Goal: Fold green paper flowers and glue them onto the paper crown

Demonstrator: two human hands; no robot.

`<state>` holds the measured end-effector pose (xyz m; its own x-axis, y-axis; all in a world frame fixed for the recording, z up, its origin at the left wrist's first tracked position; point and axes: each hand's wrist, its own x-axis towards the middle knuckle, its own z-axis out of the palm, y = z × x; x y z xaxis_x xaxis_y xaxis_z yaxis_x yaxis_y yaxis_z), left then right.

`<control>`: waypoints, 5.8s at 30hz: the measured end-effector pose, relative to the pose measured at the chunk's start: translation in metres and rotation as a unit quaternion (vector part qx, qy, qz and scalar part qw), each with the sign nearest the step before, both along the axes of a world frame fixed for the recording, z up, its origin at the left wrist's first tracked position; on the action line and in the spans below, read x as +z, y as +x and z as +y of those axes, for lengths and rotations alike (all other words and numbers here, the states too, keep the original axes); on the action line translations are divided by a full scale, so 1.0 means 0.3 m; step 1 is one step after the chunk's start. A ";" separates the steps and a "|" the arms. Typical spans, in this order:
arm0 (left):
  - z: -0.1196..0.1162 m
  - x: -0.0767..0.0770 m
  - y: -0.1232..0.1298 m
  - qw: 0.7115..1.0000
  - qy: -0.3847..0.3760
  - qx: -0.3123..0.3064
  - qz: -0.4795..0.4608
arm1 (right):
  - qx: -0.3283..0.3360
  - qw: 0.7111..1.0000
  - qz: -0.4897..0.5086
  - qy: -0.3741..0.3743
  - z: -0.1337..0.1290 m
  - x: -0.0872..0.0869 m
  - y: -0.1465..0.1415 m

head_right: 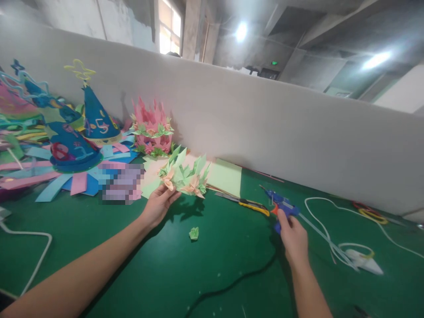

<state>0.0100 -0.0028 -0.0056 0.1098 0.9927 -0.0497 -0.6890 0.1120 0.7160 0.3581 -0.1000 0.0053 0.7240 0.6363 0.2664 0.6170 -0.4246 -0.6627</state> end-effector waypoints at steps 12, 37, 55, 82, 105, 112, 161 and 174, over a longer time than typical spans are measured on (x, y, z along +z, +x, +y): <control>0.004 -0.004 -0.003 1.000 0.005 -0.006 0.005 | -0.083 0.990 -0.048 -0.105 0.051 -0.037 0.140; -0.012 0.008 0.006 0.999 0.010 -0.012 0.032 | 0.617 0.720 -0.302 -0.098 0.036 0.059 -0.551; -0.027 0.010 0.013 0.996 0.044 -0.061 0.047 | 0.476 0.793 -0.307 0.223 0.198 0.221 -0.635; -0.021 -0.006 0.016 0.995 0.053 -0.076 0.047 | 0.536 0.762 -0.322 0.168 0.224 0.187 -0.642; -0.028 0.005 0.017 0.995 0.052 -0.066 0.050 | 0.515 0.791 -0.273 0.185 0.229 0.162 -0.672; -0.028 0.003 0.020 0.996 0.036 -0.059 0.051 | 0.516 0.786 -0.279 0.195 0.231 0.163 -0.671; -0.027 0.017 0.011 0.998 0.033 -0.049 0.008 | 0.523 0.818 -0.234 -0.056 0.199 0.245 -0.557; -0.039 0.033 0.004 0.998 0.031 -0.052 0.017 | 0.551 0.829 -0.078 -0.061 0.367 0.328 -0.451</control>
<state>0.0111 -0.0145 0.0043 0.2111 0.9774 0.0053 -0.6519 0.1367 0.7459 0.2229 0.0100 0.1038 -0.3510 0.9176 0.1866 0.7491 0.3948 -0.5321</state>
